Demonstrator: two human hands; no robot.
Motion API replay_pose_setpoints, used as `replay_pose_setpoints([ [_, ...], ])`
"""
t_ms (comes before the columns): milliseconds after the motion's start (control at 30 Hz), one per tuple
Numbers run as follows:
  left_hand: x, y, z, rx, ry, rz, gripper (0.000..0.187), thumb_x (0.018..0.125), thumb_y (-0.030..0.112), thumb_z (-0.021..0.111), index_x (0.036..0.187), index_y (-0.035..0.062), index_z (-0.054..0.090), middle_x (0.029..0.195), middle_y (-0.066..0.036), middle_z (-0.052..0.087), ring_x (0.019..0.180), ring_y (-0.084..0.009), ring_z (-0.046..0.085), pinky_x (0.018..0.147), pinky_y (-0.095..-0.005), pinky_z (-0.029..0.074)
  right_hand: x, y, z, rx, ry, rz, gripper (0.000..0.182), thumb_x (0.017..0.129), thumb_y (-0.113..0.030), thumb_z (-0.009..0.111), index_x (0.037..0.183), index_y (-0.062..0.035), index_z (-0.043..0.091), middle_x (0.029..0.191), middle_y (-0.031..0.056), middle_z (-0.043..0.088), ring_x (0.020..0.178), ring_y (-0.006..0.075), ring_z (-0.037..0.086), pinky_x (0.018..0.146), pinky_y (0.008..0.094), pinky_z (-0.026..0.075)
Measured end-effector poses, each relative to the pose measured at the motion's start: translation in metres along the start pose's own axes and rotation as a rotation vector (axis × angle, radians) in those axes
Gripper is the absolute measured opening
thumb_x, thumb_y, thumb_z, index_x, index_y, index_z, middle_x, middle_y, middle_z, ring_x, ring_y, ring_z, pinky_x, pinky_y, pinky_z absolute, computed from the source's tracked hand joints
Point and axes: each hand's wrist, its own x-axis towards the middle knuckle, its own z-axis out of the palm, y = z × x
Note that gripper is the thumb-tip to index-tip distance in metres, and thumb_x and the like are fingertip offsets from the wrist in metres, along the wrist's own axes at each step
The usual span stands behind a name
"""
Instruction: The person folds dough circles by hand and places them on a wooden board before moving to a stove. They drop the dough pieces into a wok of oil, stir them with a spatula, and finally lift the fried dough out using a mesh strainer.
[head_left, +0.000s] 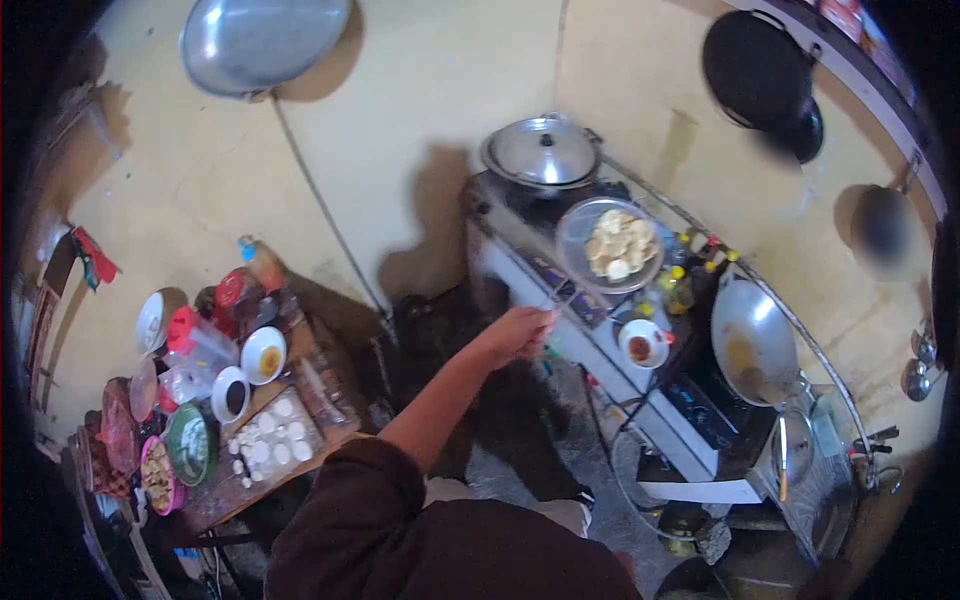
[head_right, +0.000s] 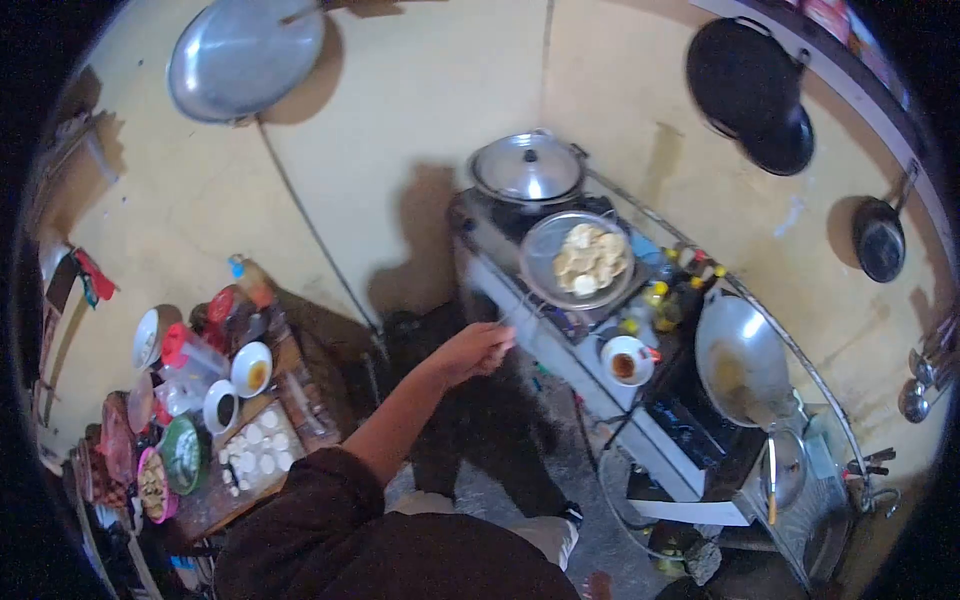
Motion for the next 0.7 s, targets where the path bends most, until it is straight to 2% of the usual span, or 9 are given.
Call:
replay_pose_setpoints([
  [167,-0.177,-0.024,-0.151,-0.079,0.357,-0.08,0.025,0.091,0.028,0.05,0.071,0.0137,0.044,0.058,0.007,0.034,0.045,-0.0037,0.028,0.039,-0.0196,0.021,-0.021,-0.046,0.05,-0.02,-0.059,0.051,0.026,0.075,-0.027,0.057,0.088,-0.0073,0.066,0.088,0.0148,0.065,0.085,0.0318,0.062,0.073,0.0402,0.05],
  [200,-0.209,-0.035,-0.176,-0.132,0.416,-0.099,0.024,0.091,0.029,0.05,0.072,0.014,0.044,0.058,0.007,0.034,0.045,-0.0036,0.029,0.039,-0.0195,0.021,-0.002,0.064,0.132,-0.026,-0.068,0.066,0.026,0.075,-0.027,0.057,0.089,-0.0074,0.066,0.088,0.0148,0.065,0.085,0.0317,0.062,0.074,0.0401,0.05],
  [333,-0.319,-0.068,-0.248,-0.162,0.786,-0.046,0.025,0.09,0.029,0.05,0.071,0.0139,0.044,0.056,0.007,0.034,0.043,-0.0033,0.029,0.037,-0.0194,0.024,-0.032,-0.047,0.062,0.116,-0.17,0.242,0.032,0.075,-0.027,0.058,0.097,-0.0041,0.062,0.091,0.0173,0.065,0.088,0.0335,0.062,0.076,0.0415,0.049],
  [400,-0.364,-0.078,-0.275,-0.191,0.856,-0.036,0.025,0.09,0.029,0.05,0.071,0.0141,0.044,0.055,0.007,0.034,0.042,-0.0033,0.029,0.037,-0.0193,0.024,-0.043,-0.161,0.004,0.226,-0.224,0.364,0.038,0.075,-0.027,0.058,0.103,-0.0019,0.06,0.093,0.0189,0.064,0.091,0.0347,0.061,0.078,0.0424,0.049],
  [433,-0.385,-0.084,-0.288,-0.207,0.92,-0.032,0.025,0.09,0.029,0.05,0.071,0.0142,0.044,0.055,0.007,0.033,0.042,-0.0033,0.029,0.036,-0.0193,0.024,-0.02,-0.127,0.036,0.22,-0.23,0.362,0.038,0.075,-0.027,0.058,0.103,-0.0019,0.06,0.093,0.0189,0.064,0.091,0.0347,0.061,0.078,0.0424,0.049],
  [500,-0.416,-0.11,-0.323,-0.259,0.909,0.021,0.025,0.09,0.029,0.05,0.071,0.0143,0.043,0.055,0.007,0.033,0.041,-0.0033,0.028,0.036,-0.0191,0.024,0.009,-0.02,0.107,0.255,-0.229,0.22,0.039,0.077,-0.028,0.057,0.107,-0.0025,0.057,0.095,0.0177,0.064,0.091,0.0355,0.06,0.08,0.0425,0.048],
  [533,-0.425,-0.118,-0.333,-0.306,0.887,0.081,0.025,0.09,0.029,0.05,0.071,0.0143,0.043,0.054,0.007,0.033,0.041,-0.0034,0.028,0.035,-0.0189,0.023,0.01,-0.021,0.114,0.255,-0.23,0.219,0.039,0.077,-0.028,0.057,0.107,-0.0025,0.057,0.095,0.0177,0.064,0.091,0.0355,0.06,0.08,0.0425,0.048],
  [600,-0.439,-0.121,-0.337,-0.291,0.934,0.087,0.025,0.09,0.029,0.051,0.071,0.0142,0.043,0.054,0.007,0.032,0.04,-0.0035,0.028,0.035,-0.0182,0.023,0.006,-0.032,0.122,-0.106,-0.234,0.028,0.034,0.077,-0.027,0.058,0.102,-0.0043,0.06,0.073,0.0096,0.065,0.068,0.021,0.064,0.059,0.0338,0.052],
  [700,-0.453,-0.132,-0.356,-0.44,0.877,0.03,0.024,0.089,0.031,0.054,0.075,0.0127,0.047,0.053,0.007,0.032,0.041,-0.0039,0.029,0.035,-0.0187,0.023,-0.027,-0.066,0.132,-0.034,-0.108,0.084,0.036,0.076,-0.021,0.061,0.109,-0.0059,0.058,0.079,0.0098,0.066,0.067,0.0223,0.064,0.058,0.0353,0.052],
])
